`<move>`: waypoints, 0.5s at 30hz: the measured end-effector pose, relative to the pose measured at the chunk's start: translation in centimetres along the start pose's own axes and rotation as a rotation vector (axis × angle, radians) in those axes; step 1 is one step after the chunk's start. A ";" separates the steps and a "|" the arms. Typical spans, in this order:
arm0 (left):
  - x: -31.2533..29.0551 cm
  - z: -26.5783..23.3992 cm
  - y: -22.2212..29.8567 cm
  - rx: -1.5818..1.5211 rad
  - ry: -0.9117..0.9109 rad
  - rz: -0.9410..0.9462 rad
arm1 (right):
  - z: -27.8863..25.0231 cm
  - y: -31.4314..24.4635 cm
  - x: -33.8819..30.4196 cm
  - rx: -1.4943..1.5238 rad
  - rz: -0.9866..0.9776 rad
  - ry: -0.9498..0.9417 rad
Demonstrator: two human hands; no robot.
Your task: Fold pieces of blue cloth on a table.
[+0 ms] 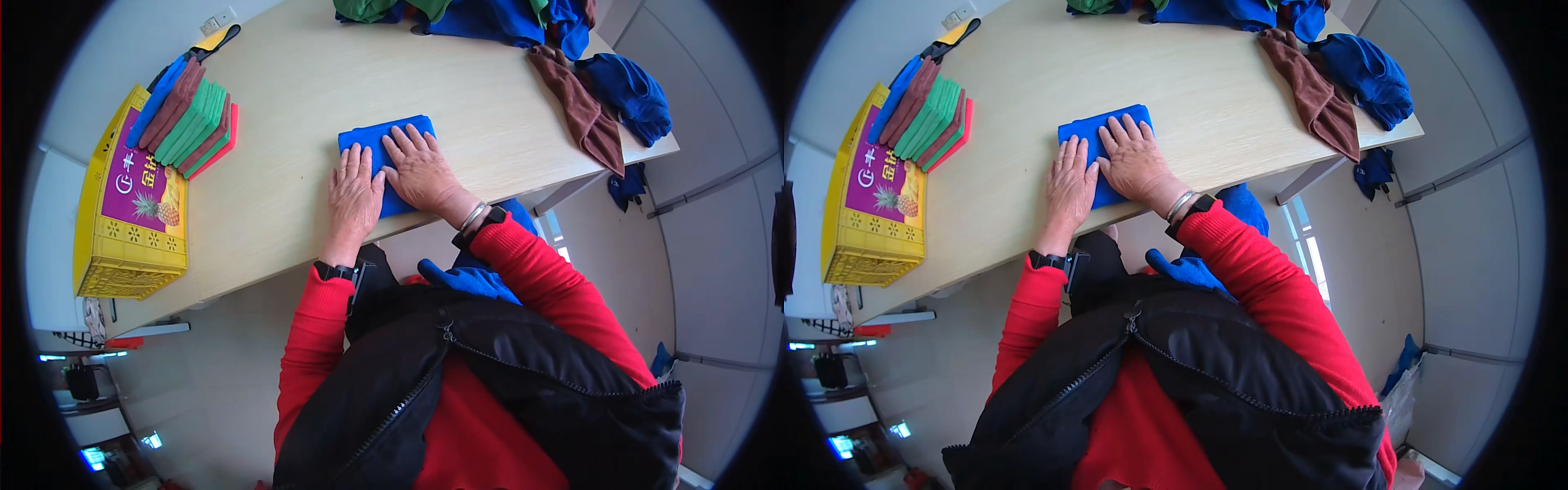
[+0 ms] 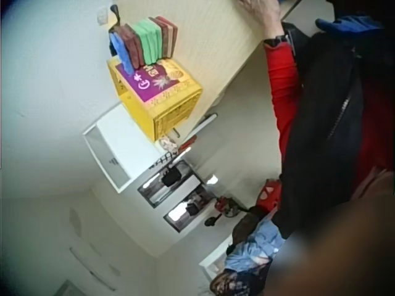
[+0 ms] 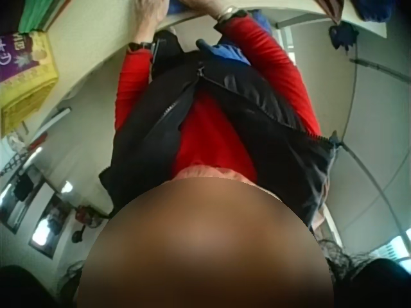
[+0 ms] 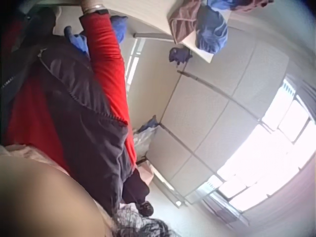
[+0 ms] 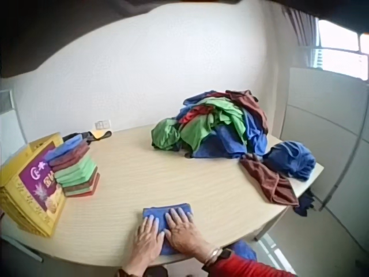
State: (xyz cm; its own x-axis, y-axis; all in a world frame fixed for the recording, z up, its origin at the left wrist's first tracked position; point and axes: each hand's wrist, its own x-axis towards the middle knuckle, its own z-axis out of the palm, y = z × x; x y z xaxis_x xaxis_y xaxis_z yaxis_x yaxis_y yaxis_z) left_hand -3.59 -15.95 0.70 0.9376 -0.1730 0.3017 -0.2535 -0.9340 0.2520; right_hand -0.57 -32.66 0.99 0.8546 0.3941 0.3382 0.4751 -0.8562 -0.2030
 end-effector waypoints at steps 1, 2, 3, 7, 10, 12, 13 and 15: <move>-0.1 -0.1 0.0 0.014 -0.012 -0.008 | 0.0 -0.1 0.0 -0.018 0.003 -0.023; -0.1 -0.2 0.1 0.028 -0.022 -0.015 | -0.2 -0.3 0.0 -0.037 0.007 -0.045; -0.1 -0.2 0.2 0.042 -0.030 -0.018 | -0.2 -0.3 0.0 -0.058 0.012 -0.063; -0.1 -0.6 0.8 0.078 -0.056 -0.023 | -0.5 0.1 -0.3 -0.029 0.006 -0.047; -0.8 -0.8 0.7 0.073 -0.044 -0.051 | -1.1 0.2 -1.3 -0.032 0.056 -0.054; -1.2 -1.0 0.5 0.068 -0.037 -0.065 | -1.5 0.3 -1.8 -0.037 0.080 -0.058; -1.2 -1.2 0.4 0.070 -0.047 -0.080 | -1.6 0.5 -2.0 -0.045 0.095 -0.053; -1.4 -1.5 0.4 0.075 -0.068 -0.111 | -1.9 0.8 -2.3 -0.063 0.122 -0.043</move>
State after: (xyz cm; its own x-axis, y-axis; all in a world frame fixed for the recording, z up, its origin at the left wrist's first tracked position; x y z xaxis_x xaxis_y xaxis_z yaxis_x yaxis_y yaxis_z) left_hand -5.35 -15.56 1.79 0.9734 -0.0860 0.2122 -0.1315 -0.9687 0.2105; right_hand -2.58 -34.94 1.81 0.9138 0.2989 0.2750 0.3547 -0.9171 -0.1819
